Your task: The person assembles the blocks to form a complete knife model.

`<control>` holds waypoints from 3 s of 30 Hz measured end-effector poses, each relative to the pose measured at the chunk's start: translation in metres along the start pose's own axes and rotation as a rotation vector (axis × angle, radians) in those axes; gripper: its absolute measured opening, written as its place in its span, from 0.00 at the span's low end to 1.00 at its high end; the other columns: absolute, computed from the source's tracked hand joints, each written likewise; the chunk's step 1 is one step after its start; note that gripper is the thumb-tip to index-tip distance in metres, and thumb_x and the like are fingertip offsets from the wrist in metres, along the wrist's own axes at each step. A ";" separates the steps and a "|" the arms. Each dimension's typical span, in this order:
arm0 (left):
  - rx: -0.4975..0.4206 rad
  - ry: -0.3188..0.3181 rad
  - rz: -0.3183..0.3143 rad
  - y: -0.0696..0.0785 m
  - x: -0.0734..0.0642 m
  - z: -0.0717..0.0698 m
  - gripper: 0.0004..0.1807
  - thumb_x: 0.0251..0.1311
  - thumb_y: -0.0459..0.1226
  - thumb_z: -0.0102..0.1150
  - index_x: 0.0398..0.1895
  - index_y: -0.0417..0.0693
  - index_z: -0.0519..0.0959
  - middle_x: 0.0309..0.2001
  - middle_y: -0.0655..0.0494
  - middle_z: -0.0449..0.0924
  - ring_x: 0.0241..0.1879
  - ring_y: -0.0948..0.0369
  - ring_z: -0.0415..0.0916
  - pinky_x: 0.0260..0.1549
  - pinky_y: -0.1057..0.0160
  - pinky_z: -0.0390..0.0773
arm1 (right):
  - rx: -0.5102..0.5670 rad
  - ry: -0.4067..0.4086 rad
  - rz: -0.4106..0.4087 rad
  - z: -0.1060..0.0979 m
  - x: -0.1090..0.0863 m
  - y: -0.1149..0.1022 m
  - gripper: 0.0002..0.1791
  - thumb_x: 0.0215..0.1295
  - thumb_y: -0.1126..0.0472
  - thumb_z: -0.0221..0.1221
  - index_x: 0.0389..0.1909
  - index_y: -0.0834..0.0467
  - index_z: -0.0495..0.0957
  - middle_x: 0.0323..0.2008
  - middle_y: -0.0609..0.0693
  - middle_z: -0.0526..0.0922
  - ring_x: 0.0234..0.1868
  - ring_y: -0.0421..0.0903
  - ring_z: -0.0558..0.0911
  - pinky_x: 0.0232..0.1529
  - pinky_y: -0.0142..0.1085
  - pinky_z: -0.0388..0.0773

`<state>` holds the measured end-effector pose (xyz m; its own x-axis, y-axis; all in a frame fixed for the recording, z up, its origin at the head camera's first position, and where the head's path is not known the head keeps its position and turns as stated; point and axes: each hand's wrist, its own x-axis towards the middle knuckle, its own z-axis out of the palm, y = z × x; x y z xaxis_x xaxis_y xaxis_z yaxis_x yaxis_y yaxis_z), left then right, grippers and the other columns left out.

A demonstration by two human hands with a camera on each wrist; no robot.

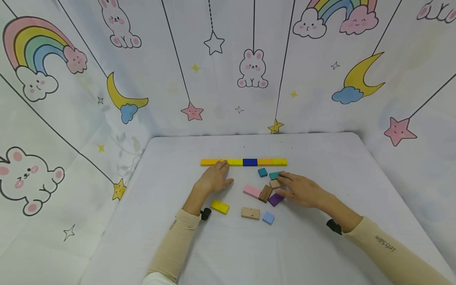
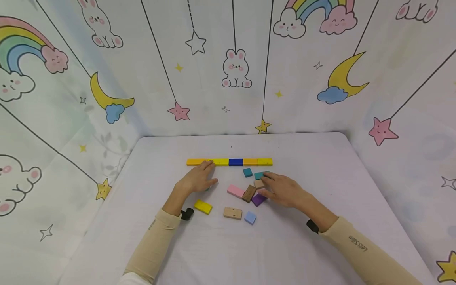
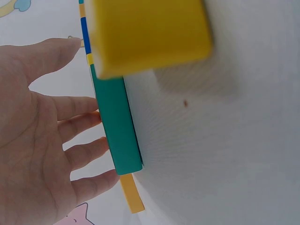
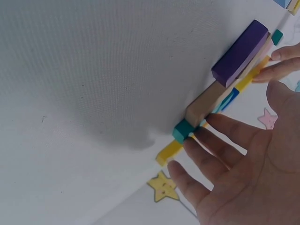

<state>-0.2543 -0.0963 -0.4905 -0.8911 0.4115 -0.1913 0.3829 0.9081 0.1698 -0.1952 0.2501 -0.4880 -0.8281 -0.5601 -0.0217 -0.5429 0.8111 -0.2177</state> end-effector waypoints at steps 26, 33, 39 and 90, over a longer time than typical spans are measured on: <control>-0.008 -0.002 0.002 -0.002 0.000 0.000 0.40 0.77 0.56 0.51 0.82 0.43 0.58 0.83 0.47 0.51 0.82 0.47 0.47 0.80 0.48 0.52 | -0.037 0.016 0.033 -0.003 -0.010 0.017 0.36 0.79 0.44 0.56 0.73 0.67 0.70 0.73 0.67 0.70 0.71 0.67 0.72 0.70 0.63 0.70; 0.000 0.000 0.003 -0.003 0.001 0.002 0.40 0.78 0.57 0.50 0.82 0.44 0.58 0.83 0.48 0.51 0.82 0.48 0.47 0.80 0.48 0.53 | -0.037 0.019 0.034 -0.005 -0.012 0.021 0.36 0.79 0.44 0.55 0.73 0.68 0.70 0.72 0.68 0.70 0.71 0.68 0.72 0.69 0.63 0.71; -0.016 0.003 0.004 -0.002 0.001 0.001 0.40 0.77 0.56 0.52 0.82 0.43 0.59 0.83 0.48 0.51 0.82 0.48 0.47 0.80 0.47 0.53 | -0.029 0.008 0.060 -0.007 -0.013 0.024 0.37 0.80 0.42 0.54 0.73 0.68 0.69 0.73 0.68 0.69 0.71 0.68 0.71 0.70 0.64 0.69; -0.001 0.002 0.007 -0.002 -0.001 -0.002 0.40 0.77 0.56 0.52 0.82 0.44 0.59 0.83 0.48 0.52 0.82 0.47 0.48 0.80 0.47 0.54 | -0.044 0.006 0.126 -0.015 -0.013 0.051 0.39 0.80 0.42 0.54 0.74 0.70 0.66 0.74 0.71 0.66 0.72 0.70 0.68 0.70 0.64 0.68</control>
<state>-0.2550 -0.0982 -0.4887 -0.8889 0.4176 -0.1882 0.3888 0.9051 0.1720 -0.2148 0.3013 -0.4844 -0.8907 -0.4528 -0.0399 -0.4404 0.8814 -0.1706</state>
